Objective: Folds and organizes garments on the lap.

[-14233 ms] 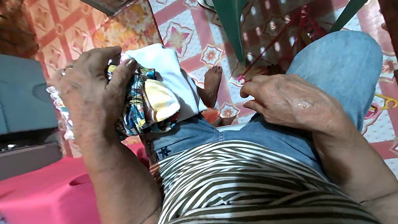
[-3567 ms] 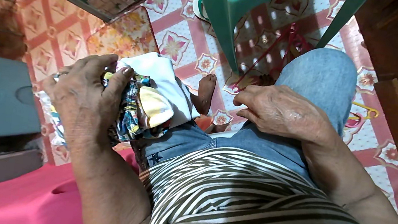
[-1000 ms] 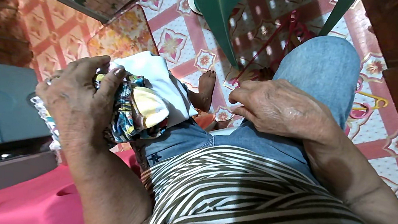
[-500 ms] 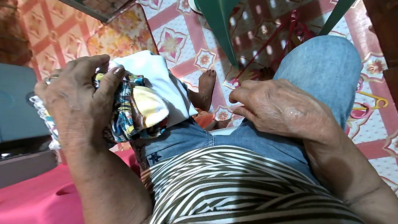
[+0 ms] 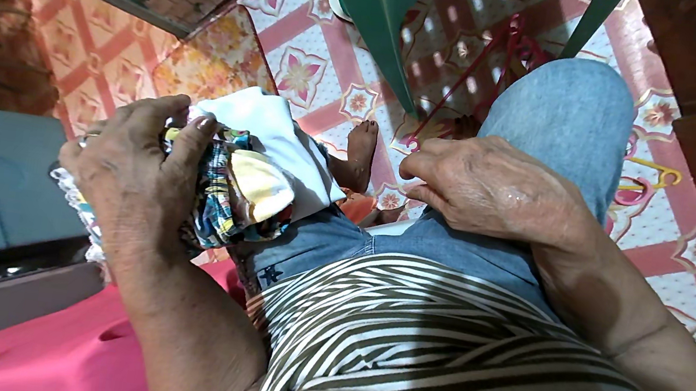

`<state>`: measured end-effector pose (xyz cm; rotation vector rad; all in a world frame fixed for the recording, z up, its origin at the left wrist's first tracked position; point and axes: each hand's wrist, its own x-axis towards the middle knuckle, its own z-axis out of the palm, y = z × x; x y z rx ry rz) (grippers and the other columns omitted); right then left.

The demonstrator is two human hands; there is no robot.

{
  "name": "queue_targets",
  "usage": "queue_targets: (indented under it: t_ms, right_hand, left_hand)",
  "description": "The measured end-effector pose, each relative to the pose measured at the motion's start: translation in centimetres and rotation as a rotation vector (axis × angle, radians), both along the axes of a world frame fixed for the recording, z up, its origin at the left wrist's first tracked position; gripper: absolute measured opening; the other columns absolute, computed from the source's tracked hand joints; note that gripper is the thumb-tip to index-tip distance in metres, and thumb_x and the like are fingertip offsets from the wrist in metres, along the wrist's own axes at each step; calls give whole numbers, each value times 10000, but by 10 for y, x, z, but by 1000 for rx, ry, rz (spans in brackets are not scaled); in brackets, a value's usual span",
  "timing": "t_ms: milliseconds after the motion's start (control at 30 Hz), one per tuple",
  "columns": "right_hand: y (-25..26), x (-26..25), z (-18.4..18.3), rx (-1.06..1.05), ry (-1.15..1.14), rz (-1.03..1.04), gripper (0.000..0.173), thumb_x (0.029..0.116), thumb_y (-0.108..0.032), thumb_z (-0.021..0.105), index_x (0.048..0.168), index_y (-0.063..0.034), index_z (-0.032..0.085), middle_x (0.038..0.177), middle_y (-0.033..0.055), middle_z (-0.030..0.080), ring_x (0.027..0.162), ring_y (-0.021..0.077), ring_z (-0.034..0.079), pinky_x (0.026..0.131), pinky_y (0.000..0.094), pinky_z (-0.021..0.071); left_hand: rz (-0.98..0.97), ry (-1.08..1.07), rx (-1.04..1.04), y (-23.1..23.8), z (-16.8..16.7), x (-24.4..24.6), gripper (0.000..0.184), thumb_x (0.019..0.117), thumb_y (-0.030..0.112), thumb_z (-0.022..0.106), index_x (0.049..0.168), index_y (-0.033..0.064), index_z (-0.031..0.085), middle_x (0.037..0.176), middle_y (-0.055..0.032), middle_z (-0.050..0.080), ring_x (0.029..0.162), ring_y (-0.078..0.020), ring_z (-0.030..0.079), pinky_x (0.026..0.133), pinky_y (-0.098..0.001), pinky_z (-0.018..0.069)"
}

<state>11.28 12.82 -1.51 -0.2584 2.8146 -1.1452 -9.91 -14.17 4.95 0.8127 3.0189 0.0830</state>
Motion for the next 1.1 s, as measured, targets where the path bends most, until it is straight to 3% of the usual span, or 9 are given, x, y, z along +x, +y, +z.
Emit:
queue_targets:
  t_ms: [400,567,767,1100]
  right_hand:
    - [0,0,0,8,-6,3,255,1045,-248,542,1124,-71,706,967,112,657,860,278,667,698,450,511]
    - [0,0,-3,-7,29,0,248,1039,-236,545,1108,-64,710,955,113,666,864,275,673,702,445,516]
    - [0,0,0,-12,4,0,252,1041,-234,545,1132,-65,708,976,121,672,877,287,675,713,459,517]
    - [0,2,-1,-25,35,-6,246,1034,-229,555,1117,-56,709,942,124,671,856,293,675,698,466,511]
  left_hand:
    - [-3,0,-3,1,0,0,689,997,629,387,1364,89,607,1347,-239,607,1307,-435,520,1063,-732,250]
    - [-19,16,8,-7,-3,-5,636,1013,628,402,1355,138,616,1331,-197,623,1281,-430,539,1039,-734,292]
    - [0,-4,-19,4,3,3,665,1005,605,397,1361,86,611,1361,-247,597,1326,-463,499,1062,-756,233]
    - [-44,8,-2,1,3,2,607,1038,558,419,1355,78,613,1336,-257,607,1265,-500,532,1018,-767,286]
